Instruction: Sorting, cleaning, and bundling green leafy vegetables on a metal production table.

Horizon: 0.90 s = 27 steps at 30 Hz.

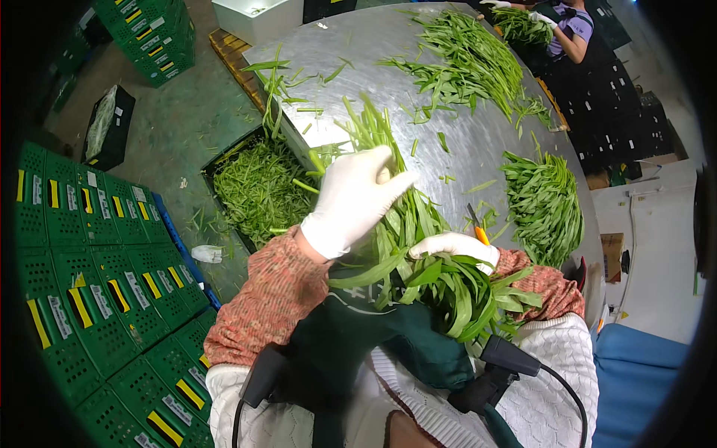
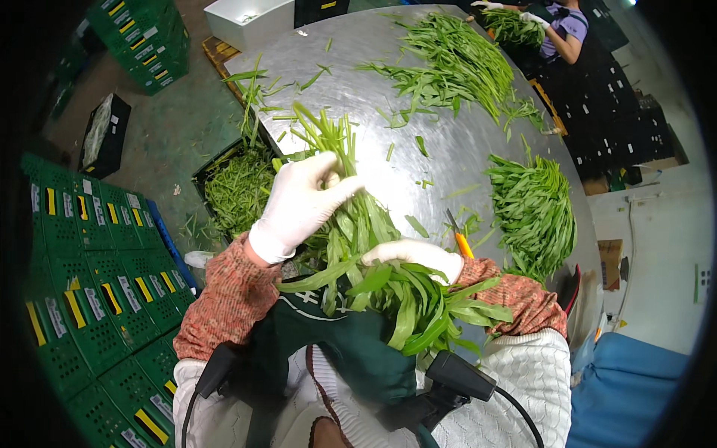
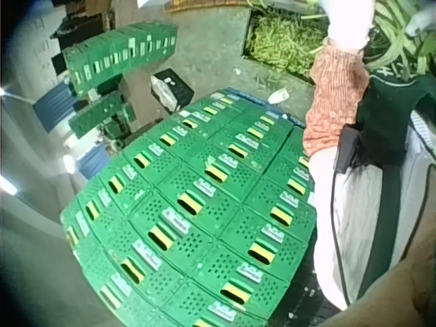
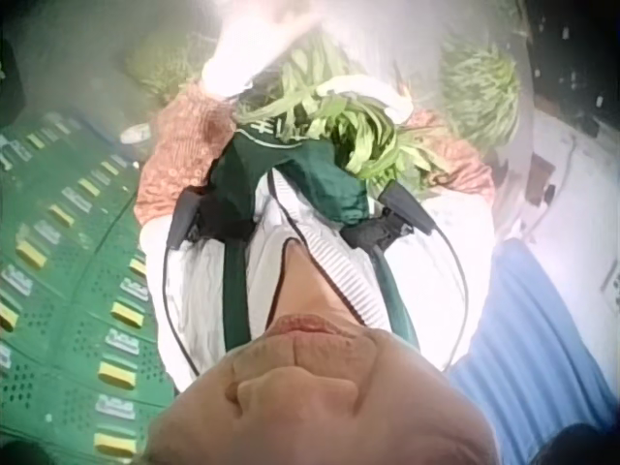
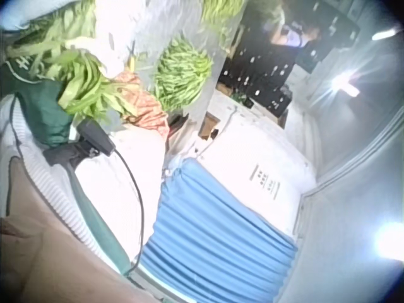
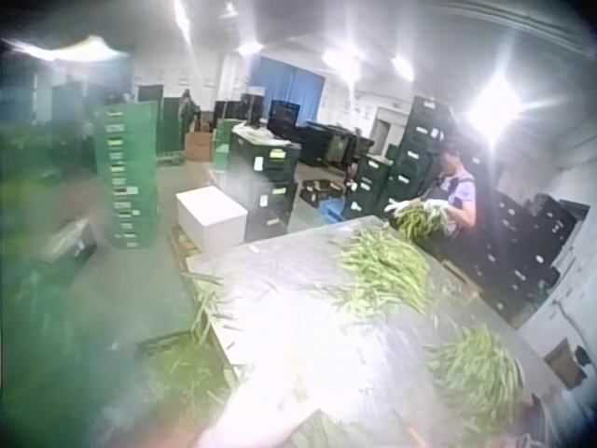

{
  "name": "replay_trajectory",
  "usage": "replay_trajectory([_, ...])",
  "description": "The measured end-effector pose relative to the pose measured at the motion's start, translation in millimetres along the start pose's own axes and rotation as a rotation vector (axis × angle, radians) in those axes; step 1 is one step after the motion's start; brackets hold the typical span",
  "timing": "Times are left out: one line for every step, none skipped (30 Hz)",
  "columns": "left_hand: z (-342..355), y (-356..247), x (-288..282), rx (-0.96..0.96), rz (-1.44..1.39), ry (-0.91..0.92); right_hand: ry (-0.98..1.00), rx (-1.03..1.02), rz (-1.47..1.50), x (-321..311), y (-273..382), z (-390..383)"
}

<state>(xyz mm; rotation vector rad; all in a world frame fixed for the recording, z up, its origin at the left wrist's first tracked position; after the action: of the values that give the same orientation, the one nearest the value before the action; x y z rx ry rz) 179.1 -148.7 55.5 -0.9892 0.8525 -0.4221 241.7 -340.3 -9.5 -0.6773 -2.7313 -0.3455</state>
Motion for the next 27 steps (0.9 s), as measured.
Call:
replay_trajectory([1.7, 0.5, 2.2, 0.032, 0.078, 0.032, 0.0, 0.001, -0.002, -1.8, -1.6, 1.4])
replay_trajectory([3.3, 1.8, 4.3, 0.063, 0.157, 0.065, 0.046, -0.075, -0.13, -3.4, 0.8, 4.2])
replay_trajectory([5.9, 6.5, 2.6, 0.068, 0.155, 0.065, 0.087, -0.157, -0.254, -8.4, 1.1, 5.6])
replay_trajectory([6.3, 20.7, 4.8, -0.037, 0.0, 0.16, 0.28, -0.477, -0.492, -6.9, 8.5, 0.2])
replay_trajectory([4.1, 30.6, 8.5, -0.142, -0.155, 0.254, 0.275, -0.481, -0.49, -19.3, 2.9, 1.9])
replay_trajectory([0.6, 26.3, 7.5, -0.322, -0.401, 0.329, 0.251, -0.422, -0.439, -26.1, -0.2, 4.3])
replay_trajectory([1.2, 26.5, 0.7, -0.35, -0.427, 0.313, 0.231, -0.363, -0.395, -30.9, -3.3, 6.3])
replay_trajectory([4.1, 34.0, -8.7, -0.348, -0.369, 0.269, 0.26, -0.445, -0.483, -38.1, -5.0, 6.9])
replay_trajectory([5.9, 43.1, -21.6, -0.349, -0.306, 0.22, 0.268, -0.445, -0.485, -27.0, 0.2, 3.0])
replay_trajectory([6.4, 47.9, -38.9, -0.332, -0.274, 0.131, 0.058, -0.137, -0.174, -28.8, -4.2, 5.9])
replay_trajectory([6.3, 50.0, -58.0, -0.313, -0.239, 0.042, -0.153, 0.173, 0.133, -34.9, -20.3, 4.0])
replay_trajectory([10.8, 45.5, -75.5, -0.291, -0.251, -0.045, 0.328, -0.452, -0.4, -36.1, -6.4, 5.1])
replay_trajectory([10.8, 47.4, -92.0, -0.287, -0.249, -0.135, 0.331, -0.456, -0.398, -30.5, -3.2, 3.4])
replay_trajectory([9.2, 52.3, -104.0, -0.293, -0.234, -0.207, 0.15, -0.172, -0.108, -37.0, -10.3, 9.7])
replay_trajectory([8.6, 59.2, -112.6, -0.298, -0.227, -0.275, -0.039, 0.113, 0.184, -42.2, -25.4, 8.3])
replay_trajectory([7.7, 64.0, -114.5, -0.309, -0.277, -0.281, -0.036, 0.111, 0.183, -35.0, -23.0, 4.4])
replay_trajectory([7.7, 63.3, -111.2, -0.307, -0.273, -0.281, -0.001, 0.019, 0.058, -26.3, -14.4, 0.6])
replay_trajectory([9.8, 54.9, -103.5, -0.26, -0.296, -0.267, 0.034, -0.074, -0.067, -18.9, -6.0, -3.4])
replay_trajectory([11.2, 46.2, -96.4, -0.212, -0.318, -0.253, 0.036, -0.078, -0.069, -16.1, -4.0, -5.5])
replay_trajectory([11.6, 38.8, -86.2, -0.234, -0.328, -0.142, 0.04, -0.054, -0.024, -14.2, -4.0, -7.0])
replay_trajectory([11.8, 37.0, -77.3, -0.235, -0.382, -0.101, 0.048, -0.027, 0.016, -10.5, -4.7, -8.2])
replay_trajectory([11.2, 40.4, -70.0, -0.256, -0.408, -0.085, 0.051, -0.028, 0.011, -6.3, -4.1, -9.9])
replay_trajectory([10.5, 43.1, -64.4, -0.277, -0.434, -0.068, 0.053, -0.064, -0.009, -1.8, -1.8, -11.8])
replay_trajectory([11.5, 42.6, -57.1, -0.285, -0.455, -0.027, 0.047, -0.103, -0.021, -0.6, 1.3, -14.4])
replay_trajectory([11.4, 44.4, -48.0, -0.324, -0.462, 0.019, 0.042, -0.107, -0.018, 1.3, 2.6, -16.4])
replay_trajectory([12.1, 42.1, -42.0, -0.322, -0.399, 0.069, 0.061, -0.075, 0.009, 4.6, 1.6, -17.9])
replay_trajectory([10.6, 39.3, -39.2, -0.325, -0.329, 0.114, 0.086, -0.04, 0.031, 8.6, -0.4, -18.4])
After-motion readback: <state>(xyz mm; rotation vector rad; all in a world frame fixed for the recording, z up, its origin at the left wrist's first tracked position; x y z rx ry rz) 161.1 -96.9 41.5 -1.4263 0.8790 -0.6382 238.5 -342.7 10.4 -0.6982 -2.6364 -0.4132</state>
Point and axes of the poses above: each hand's wrist, its own z-axis towards the middle knuckle, its own x-axis out of the palm, y = z × x, the point moved 7 cm from there along z, towards the middle knuckle, and after that the axes turned 4 degrees about x, right-handed, at the moved point
